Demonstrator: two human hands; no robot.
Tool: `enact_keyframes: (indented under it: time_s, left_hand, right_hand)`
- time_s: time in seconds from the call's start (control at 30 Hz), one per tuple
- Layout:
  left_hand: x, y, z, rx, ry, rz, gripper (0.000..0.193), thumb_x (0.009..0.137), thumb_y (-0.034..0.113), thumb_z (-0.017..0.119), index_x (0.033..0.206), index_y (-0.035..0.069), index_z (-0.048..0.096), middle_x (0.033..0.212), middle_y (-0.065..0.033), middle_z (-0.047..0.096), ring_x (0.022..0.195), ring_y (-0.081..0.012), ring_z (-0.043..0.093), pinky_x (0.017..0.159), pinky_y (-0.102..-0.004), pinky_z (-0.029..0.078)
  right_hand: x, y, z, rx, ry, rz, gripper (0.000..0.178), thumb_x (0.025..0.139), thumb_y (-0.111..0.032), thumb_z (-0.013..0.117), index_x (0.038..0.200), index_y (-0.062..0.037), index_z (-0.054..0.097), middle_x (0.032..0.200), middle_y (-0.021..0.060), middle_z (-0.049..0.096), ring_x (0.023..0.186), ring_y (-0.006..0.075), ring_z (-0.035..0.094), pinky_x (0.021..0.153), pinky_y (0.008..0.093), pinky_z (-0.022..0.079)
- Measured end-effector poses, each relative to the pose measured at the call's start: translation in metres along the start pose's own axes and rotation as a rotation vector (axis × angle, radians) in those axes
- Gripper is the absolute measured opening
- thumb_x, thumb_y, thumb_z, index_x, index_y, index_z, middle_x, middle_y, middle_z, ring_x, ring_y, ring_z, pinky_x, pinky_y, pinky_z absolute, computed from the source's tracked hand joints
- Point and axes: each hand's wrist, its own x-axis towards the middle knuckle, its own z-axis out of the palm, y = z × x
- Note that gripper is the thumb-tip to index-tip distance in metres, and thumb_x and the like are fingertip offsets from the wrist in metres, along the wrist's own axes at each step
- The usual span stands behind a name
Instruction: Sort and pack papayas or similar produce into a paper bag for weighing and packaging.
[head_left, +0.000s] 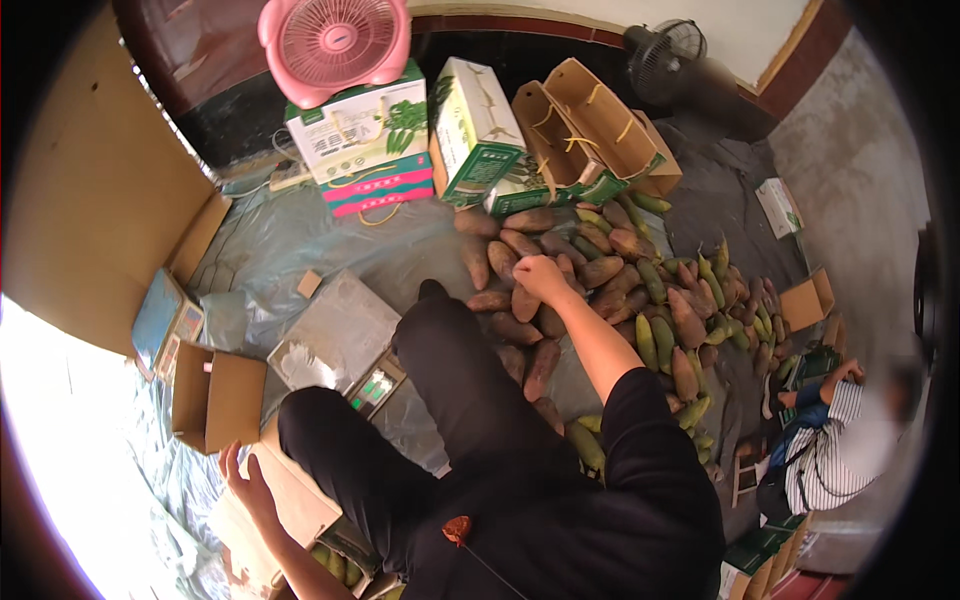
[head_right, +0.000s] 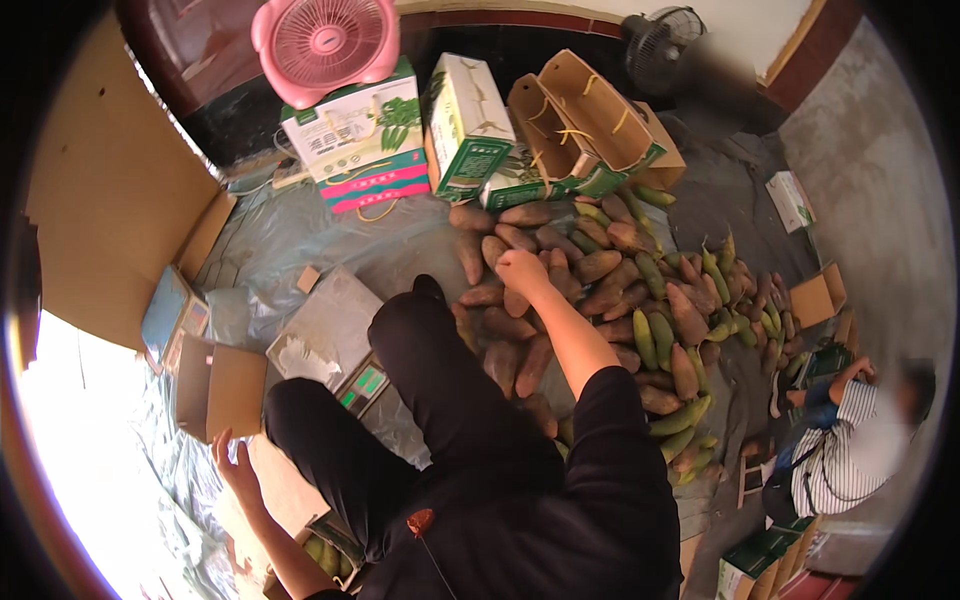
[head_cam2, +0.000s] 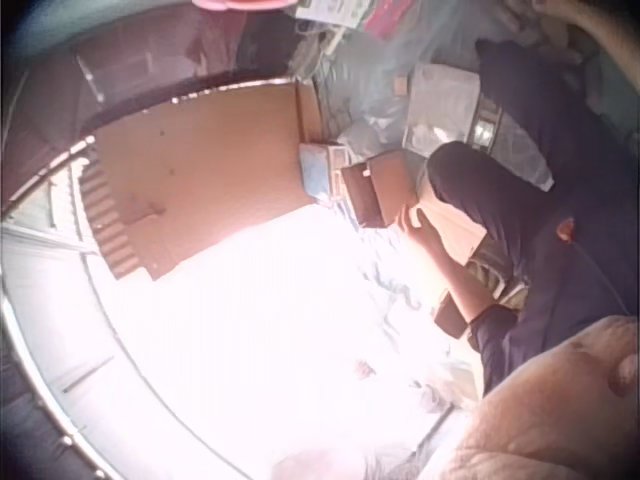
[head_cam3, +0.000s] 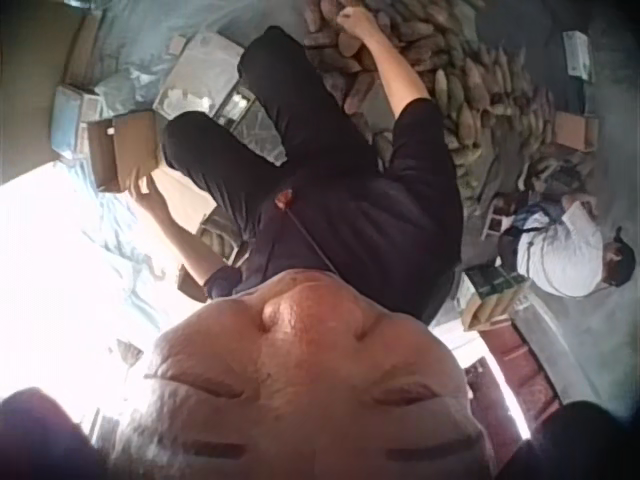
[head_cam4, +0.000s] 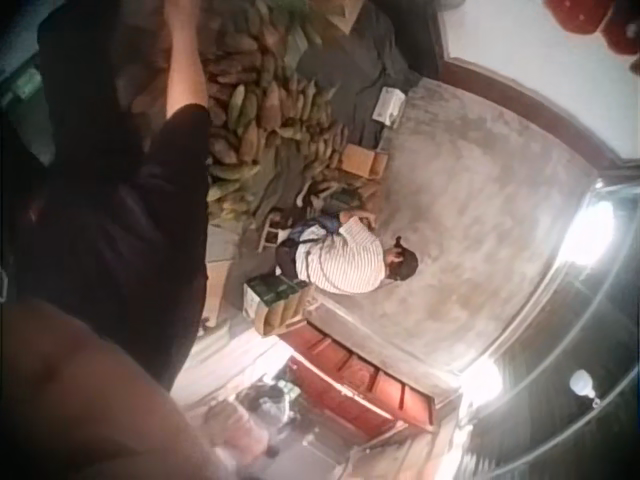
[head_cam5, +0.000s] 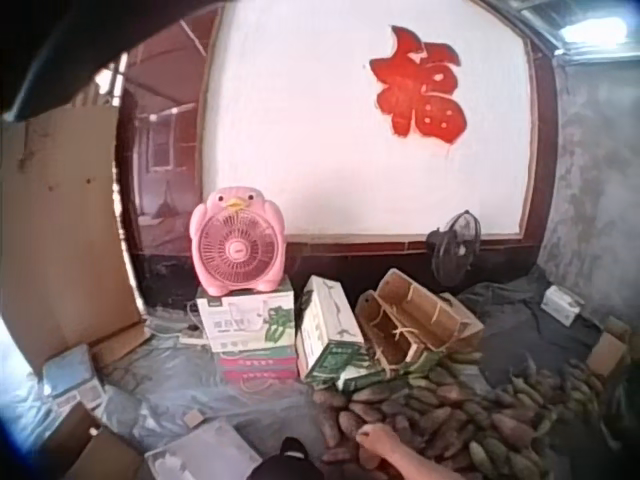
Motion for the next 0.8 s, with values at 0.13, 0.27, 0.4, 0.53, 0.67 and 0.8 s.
enact_keyframes:
  time_s: [0.13, 0.27, 0.4, 0.53, 0.67, 0.8]
  left_hand:
    - [0.059, 0.085, 0.030, -0.040, -0.054, 0.131, 0.035, 0.075, -0.003, 0.058, 0.110, 0.002, 0.059, 0.114, -0.0122, 0.054, 0.114, -0.0301, 0.047, 0.099, -0.0396, 0.035]
    - [0.089, 0.157, 0.068, 0.008, -0.157, 0.251, 0.038, 0.073, -0.004, 0.059, 0.110, 0.003, 0.058, 0.117, -0.0119, 0.053, 0.119, -0.0315, 0.043, 0.101, -0.0407, 0.032]
    - [0.101, 0.164, 0.109, -0.002, -0.289, 0.251, 0.040, 0.071, -0.002, 0.061, 0.110, 0.003, 0.058, 0.117, -0.0126, 0.053, 0.119, -0.0334, 0.043, 0.101, -0.0422, 0.031]
    - [0.098, 0.138, 0.130, 0.213, -0.345, 0.273, 0.040, 0.068, -0.002, 0.063, 0.108, 0.002, 0.058, 0.114, -0.0141, 0.053, 0.116, -0.0357, 0.044, 0.098, -0.0434, 0.034]
    - [0.096, 0.113, 0.135, 0.154, -0.317, 0.189, 0.039, 0.066, -0.001, 0.064, 0.105, 0.001, 0.059, 0.110, -0.0163, 0.054, 0.108, -0.0354, 0.048, 0.094, -0.0433, 0.036]
    - [0.097, 0.113, 0.143, 0.179, -0.355, 0.176, 0.039, 0.065, -0.001, 0.064, 0.104, 0.001, 0.059, 0.108, -0.0159, 0.054, 0.105, -0.0346, 0.048, 0.093, -0.0428, 0.037]
  right_hand:
    - [-0.002, 0.066, -0.012, -0.180, 0.095, 0.083, 0.021, 0.077, -0.022, 0.059, 0.085, -0.0047, 0.068, 0.084, 0.0155, 0.065, 0.084, 0.0367, 0.060, 0.074, 0.0424, 0.048]
    - [0.015, 0.099, -0.051, 0.064, 0.192, 0.487, 0.021, 0.078, -0.021, 0.059, 0.085, -0.0028, 0.068, 0.090, 0.0171, 0.065, 0.089, 0.0358, 0.060, 0.079, 0.0418, 0.048]
    - [0.051, 0.144, -0.085, -0.025, 0.386, 0.546, 0.023, 0.079, -0.017, 0.063, 0.095, -0.0010, 0.065, 0.088, 0.0174, 0.066, 0.085, 0.0308, 0.062, 0.074, 0.0390, 0.048]
    - [0.086, 0.175, -0.125, 0.011, 0.540, 0.593, 0.028, 0.078, -0.018, 0.064, 0.099, -0.0014, 0.064, 0.093, 0.0186, 0.066, 0.089, 0.0329, 0.061, 0.077, 0.0398, 0.048]
    - [0.122, 0.181, -0.167, -0.074, 0.565, 0.620, 0.040, 0.077, -0.025, 0.064, 0.112, -0.0066, 0.058, 0.115, 0.0244, 0.051, 0.104, 0.0395, 0.051, 0.090, 0.0427, 0.043]
    - [0.153, 0.189, -0.193, -0.107, 0.596, 0.593, 0.047, 0.078, -0.029, 0.064, 0.120, -0.0102, 0.053, 0.122, 0.0238, 0.048, 0.115, 0.0368, 0.044, 0.095, 0.0415, 0.040]
